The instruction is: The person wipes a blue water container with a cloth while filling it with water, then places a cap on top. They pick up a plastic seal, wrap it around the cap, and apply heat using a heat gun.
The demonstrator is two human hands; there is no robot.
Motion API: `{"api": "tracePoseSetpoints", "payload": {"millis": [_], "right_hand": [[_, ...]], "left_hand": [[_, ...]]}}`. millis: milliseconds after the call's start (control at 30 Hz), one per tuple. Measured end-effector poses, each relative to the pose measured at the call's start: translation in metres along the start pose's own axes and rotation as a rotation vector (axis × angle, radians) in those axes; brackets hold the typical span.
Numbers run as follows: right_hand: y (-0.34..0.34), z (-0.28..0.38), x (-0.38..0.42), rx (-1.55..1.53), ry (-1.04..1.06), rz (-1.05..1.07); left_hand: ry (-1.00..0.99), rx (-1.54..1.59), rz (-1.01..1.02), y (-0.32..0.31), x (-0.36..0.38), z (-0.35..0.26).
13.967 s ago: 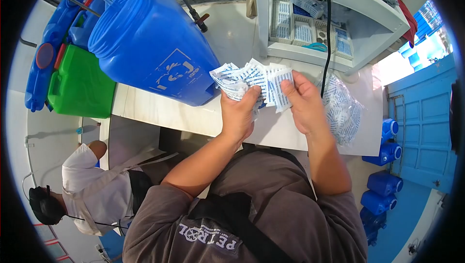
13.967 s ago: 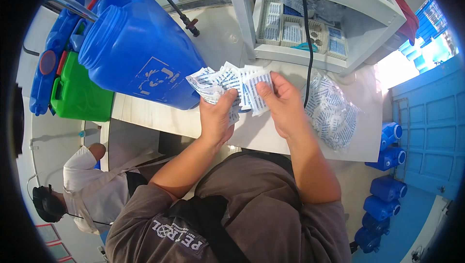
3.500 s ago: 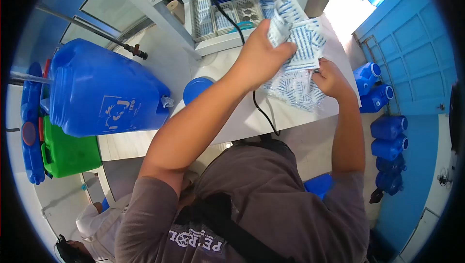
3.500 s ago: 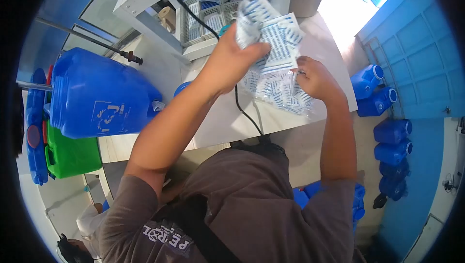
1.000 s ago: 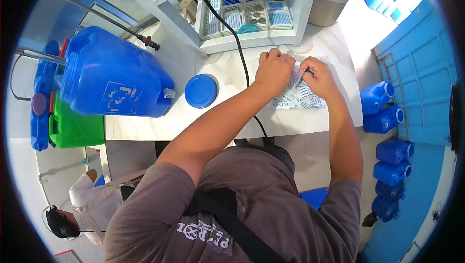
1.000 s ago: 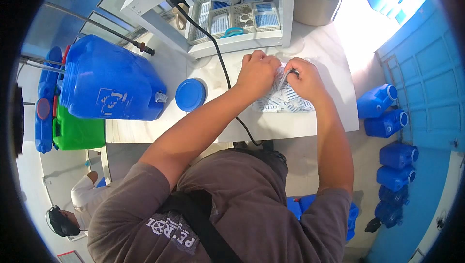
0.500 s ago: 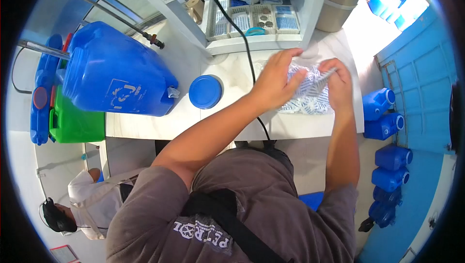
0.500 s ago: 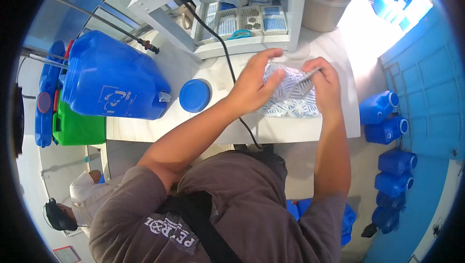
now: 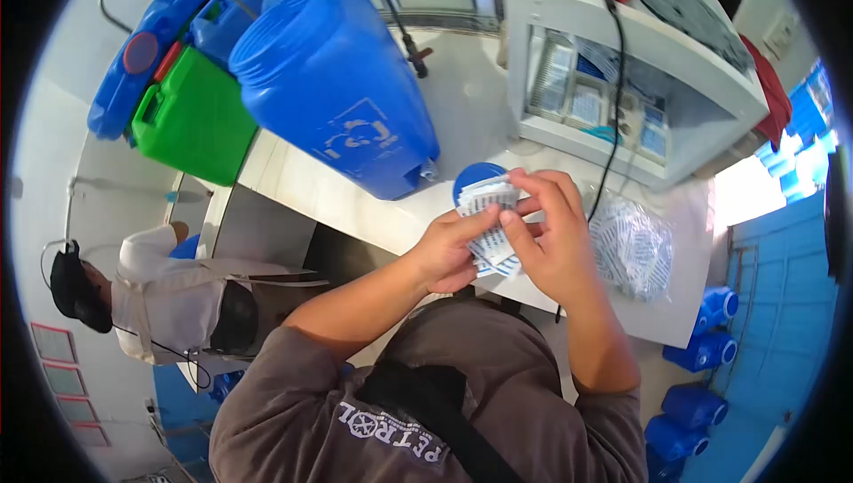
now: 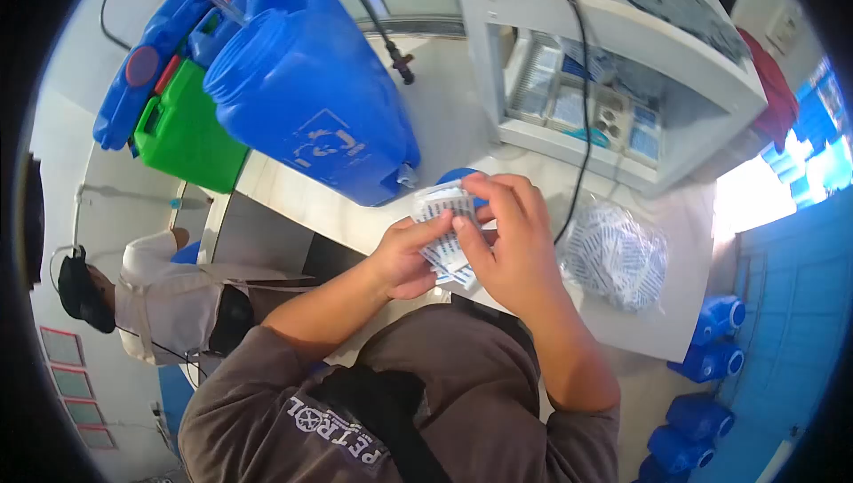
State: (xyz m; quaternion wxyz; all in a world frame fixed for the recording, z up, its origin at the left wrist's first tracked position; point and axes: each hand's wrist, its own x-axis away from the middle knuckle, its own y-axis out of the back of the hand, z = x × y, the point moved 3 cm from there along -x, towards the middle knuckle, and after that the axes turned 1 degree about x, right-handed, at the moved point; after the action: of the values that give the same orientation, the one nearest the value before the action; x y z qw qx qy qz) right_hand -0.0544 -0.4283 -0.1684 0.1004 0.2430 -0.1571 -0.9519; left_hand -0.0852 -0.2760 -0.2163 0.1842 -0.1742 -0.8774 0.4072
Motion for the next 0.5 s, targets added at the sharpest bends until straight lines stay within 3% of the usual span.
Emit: {"api": "tracePoseSetpoints", "payload": {"millis": [33,200,367,500], "right_hand": [[-0.011,0.003,-0.012,-0.089,-0.014,0.06],[-0.073,-0.038,-0.111,0.032,0.027,-0.023],[-0.169,-0.136,-0.216,0.512,0.135,0.097],[-0.202,-0.142,-0.249,0.727,0.11,0.14]], "left_hand": [[-0.01,0.048,-0.054,0.013,0.008,-0.006],[-0.114,0.258,-0.031,0.062,0.049,-0.023],[-0.115,0.351,0.012,0.09,0.083,-0.01],[-0.08,0.419,0.059,0.096,0.097,-0.006]]}}
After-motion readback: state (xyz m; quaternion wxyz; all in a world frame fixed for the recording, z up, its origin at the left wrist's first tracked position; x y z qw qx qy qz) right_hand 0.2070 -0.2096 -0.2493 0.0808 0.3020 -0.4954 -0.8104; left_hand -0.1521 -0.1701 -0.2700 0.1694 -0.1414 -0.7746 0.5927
